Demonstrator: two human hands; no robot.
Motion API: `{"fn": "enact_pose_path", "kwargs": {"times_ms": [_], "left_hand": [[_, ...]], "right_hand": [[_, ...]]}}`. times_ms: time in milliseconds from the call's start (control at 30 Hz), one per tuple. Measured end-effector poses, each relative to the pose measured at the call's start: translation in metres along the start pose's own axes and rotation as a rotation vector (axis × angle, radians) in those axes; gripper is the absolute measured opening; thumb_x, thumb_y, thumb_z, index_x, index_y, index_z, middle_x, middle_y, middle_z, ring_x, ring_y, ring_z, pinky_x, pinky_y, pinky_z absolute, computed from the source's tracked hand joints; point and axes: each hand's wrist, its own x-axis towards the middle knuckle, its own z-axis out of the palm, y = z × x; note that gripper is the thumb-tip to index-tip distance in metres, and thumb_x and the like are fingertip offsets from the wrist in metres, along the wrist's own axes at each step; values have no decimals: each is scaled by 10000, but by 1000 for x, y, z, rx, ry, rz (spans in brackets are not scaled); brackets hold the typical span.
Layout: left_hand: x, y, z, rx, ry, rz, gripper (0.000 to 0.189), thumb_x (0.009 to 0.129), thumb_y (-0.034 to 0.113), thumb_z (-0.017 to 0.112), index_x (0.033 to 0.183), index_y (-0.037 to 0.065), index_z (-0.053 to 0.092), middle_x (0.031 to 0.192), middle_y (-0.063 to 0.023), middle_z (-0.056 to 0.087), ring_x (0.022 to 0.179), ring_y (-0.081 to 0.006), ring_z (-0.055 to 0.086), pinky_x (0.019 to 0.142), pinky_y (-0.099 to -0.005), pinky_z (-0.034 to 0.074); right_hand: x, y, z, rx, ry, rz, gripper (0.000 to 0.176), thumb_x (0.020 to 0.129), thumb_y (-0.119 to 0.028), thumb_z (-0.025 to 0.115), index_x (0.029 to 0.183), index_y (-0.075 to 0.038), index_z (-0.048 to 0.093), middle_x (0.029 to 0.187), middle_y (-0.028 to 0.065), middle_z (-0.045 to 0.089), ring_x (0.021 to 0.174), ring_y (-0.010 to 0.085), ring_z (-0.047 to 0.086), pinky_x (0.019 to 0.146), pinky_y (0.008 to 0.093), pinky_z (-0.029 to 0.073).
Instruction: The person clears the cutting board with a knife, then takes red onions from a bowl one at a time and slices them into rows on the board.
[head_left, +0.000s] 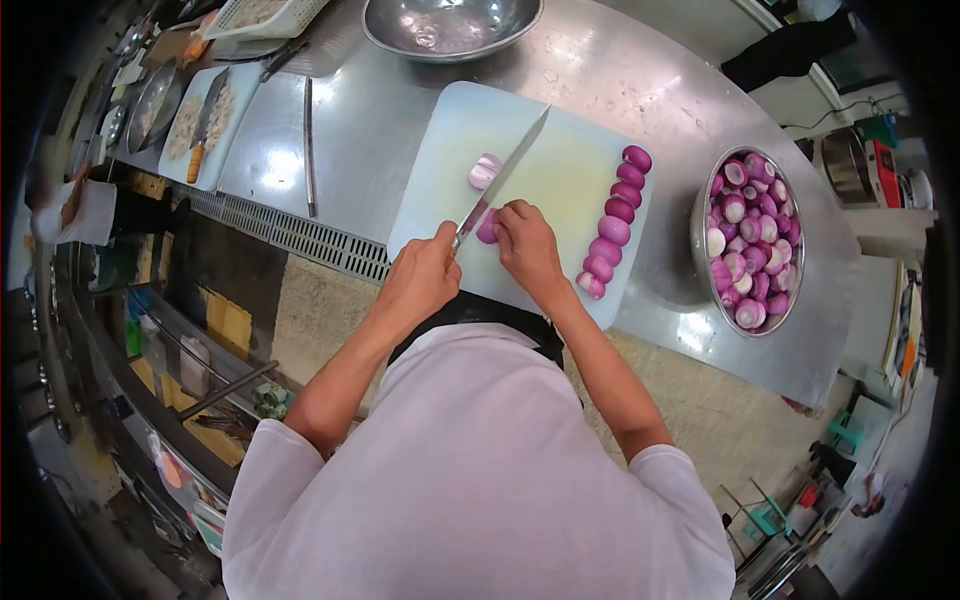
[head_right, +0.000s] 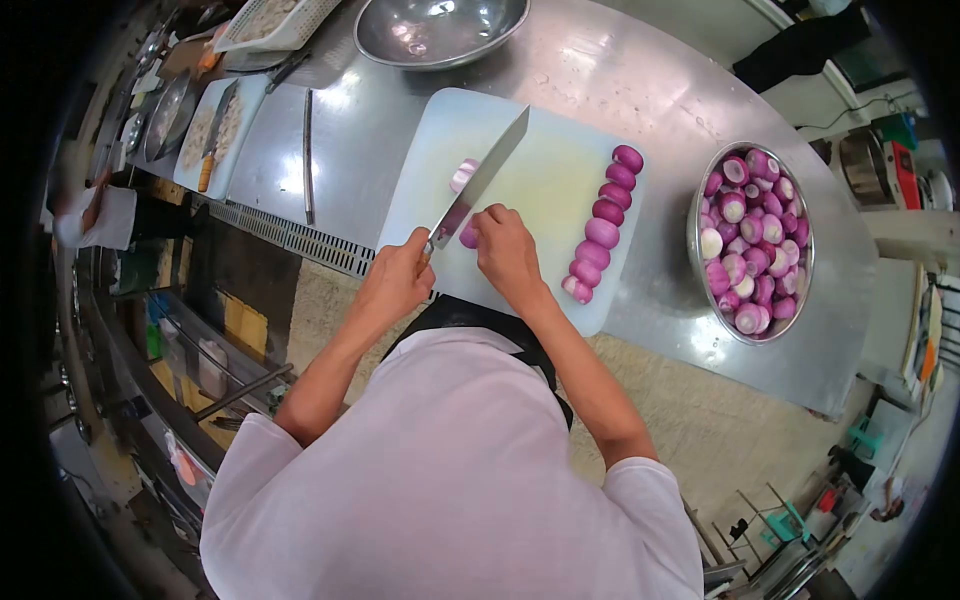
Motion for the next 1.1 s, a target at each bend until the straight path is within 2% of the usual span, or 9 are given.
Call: {"fn": "enact_pose_path", "kwargs": {"times_ms": [67,167,267,367,567,667,900,967,1100], "left_hand": [[-2,10,-5,-16,-61,-32,231,774,-42,576,969,-28,452,717,-274,618,740,-475,621,656,-551,479],[21,-6,32,41,-42,8,226,777,-39,573,968,-36,451,701,-277,609,738,-481,619,663,-562,481],[39,-10,37,-20,12,103,227,806,-6,577,995,-28,453,682,-235,602,696,-458,608,621,-507,461],[21,18,2,-8,-74,58,222,807,-10,571,996,-24,455,681,-236,602,703,-461,609,627,-511,466],[35,-3,39,35,-16,98,224,787,-27,571,987,-45,470,696,-263,618,735,-477,624,653,-541,485],[26,23,7,20,-87,38,218,788,-27,569,983,-41,473,709,-263,623,736,-478,624,654,-544,487],[31,16,28,19,-25,112,216,784,-30,570,982,-41,483,709,-252,628,727,-473,624,650,-541,491],[25,26,9,53,-103,38,216,785,-25,571,982,-44,484,704,-258,623,722,-473,623,643,-542,490],[21,8,29,54,-104,35,212,784,-20,574,974,-43,483,693,-258,617,719,-472,623,636,-542,488]], "right_hand": [[1,1,2,-34,-11,-2,176,786,9,657,956,-36,650,935,120,624,883,335,593,757,409,503],[0,0,2,-1,21,-19,92,832,-16,599,910,-39,642,906,115,606,849,327,572,735,429,502],[-3,3,5,-6,34,-15,89,832,-23,606,906,-46,650,895,111,611,854,325,577,734,424,503],[-4,7,8,-5,77,-38,85,827,-20,615,901,-43,649,892,110,613,852,323,578,733,417,505],[-10,10,11,52,164,-44,87,801,13,626,872,-36,639,891,117,616,836,327,582,715,410,507],[-10,12,10,86,178,-66,86,792,21,630,861,-30,633,883,120,615,839,330,584,710,412,507],[-15,11,9,89,192,-60,88,784,37,632,857,-10,618,888,131,610,838,332,581,721,420,504],[-13,12,10,89,197,-68,89,782,38,633,856,-9,618,888,133,611,839,331,582,722,419,504],[-17,14,13,99,199,-54,92,781,39,634,859,-7,620,879,135,609,835,336,581,725,422,502]]}}
